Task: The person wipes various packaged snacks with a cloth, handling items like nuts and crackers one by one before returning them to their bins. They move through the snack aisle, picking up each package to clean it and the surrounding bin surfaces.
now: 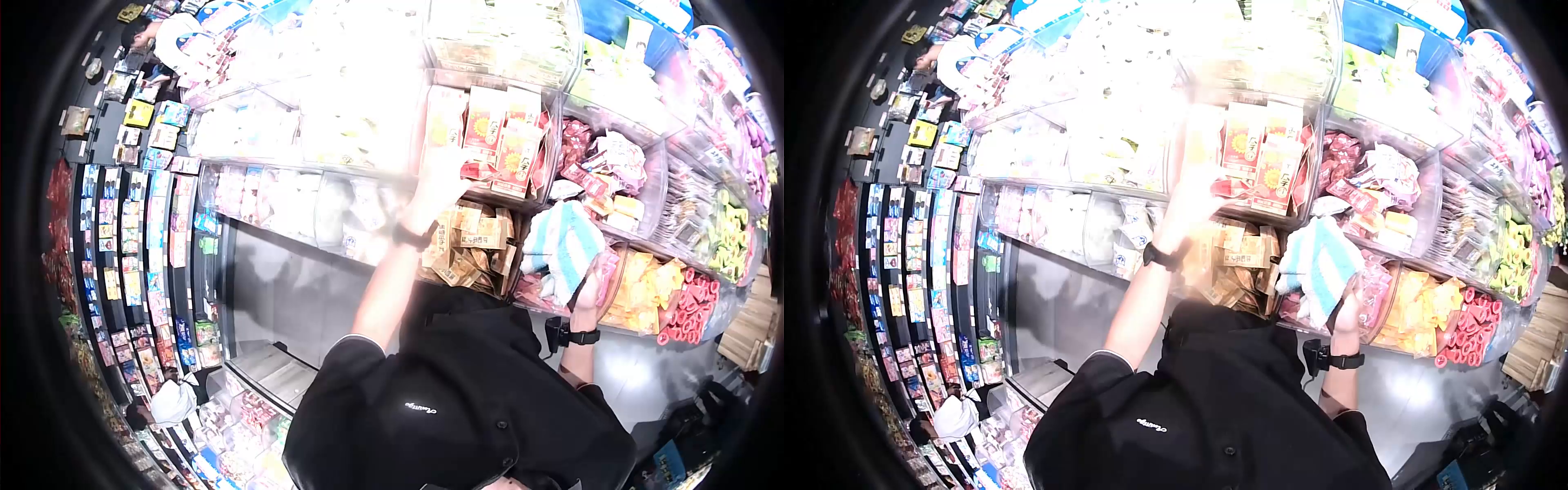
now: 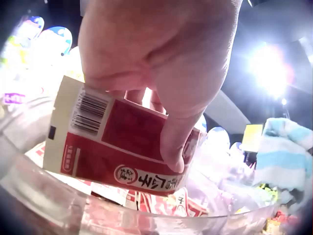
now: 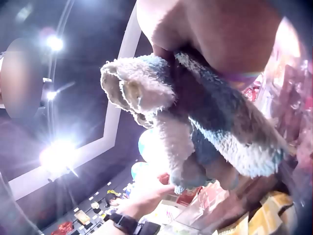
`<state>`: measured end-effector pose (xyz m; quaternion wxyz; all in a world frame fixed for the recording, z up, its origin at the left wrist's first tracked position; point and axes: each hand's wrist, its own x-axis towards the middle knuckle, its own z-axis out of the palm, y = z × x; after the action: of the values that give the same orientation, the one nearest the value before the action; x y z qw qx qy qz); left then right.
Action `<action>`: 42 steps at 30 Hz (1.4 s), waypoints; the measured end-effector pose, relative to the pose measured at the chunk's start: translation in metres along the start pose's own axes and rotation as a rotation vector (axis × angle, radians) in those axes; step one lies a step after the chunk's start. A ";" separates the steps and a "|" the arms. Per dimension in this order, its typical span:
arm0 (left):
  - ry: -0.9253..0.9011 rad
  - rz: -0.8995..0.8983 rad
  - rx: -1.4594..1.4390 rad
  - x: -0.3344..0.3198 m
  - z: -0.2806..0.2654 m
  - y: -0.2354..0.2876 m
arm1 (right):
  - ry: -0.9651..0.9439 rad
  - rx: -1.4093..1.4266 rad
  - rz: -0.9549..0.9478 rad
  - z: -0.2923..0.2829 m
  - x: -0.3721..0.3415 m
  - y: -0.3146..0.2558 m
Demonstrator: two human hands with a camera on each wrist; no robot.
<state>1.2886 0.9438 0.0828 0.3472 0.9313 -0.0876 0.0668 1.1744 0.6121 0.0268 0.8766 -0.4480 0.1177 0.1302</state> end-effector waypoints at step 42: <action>0.245 -0.208 -1.553 -0.132 -0.039 0.102 | -0.607 -0.820 -0.823 0.170 -0.011 0.011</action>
<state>1.1360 0.9090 0.1518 0.9092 0.4123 0.0171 0.0558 1.1760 0.7559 0.1186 0.6072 -0.6978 -0.3751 -0.0611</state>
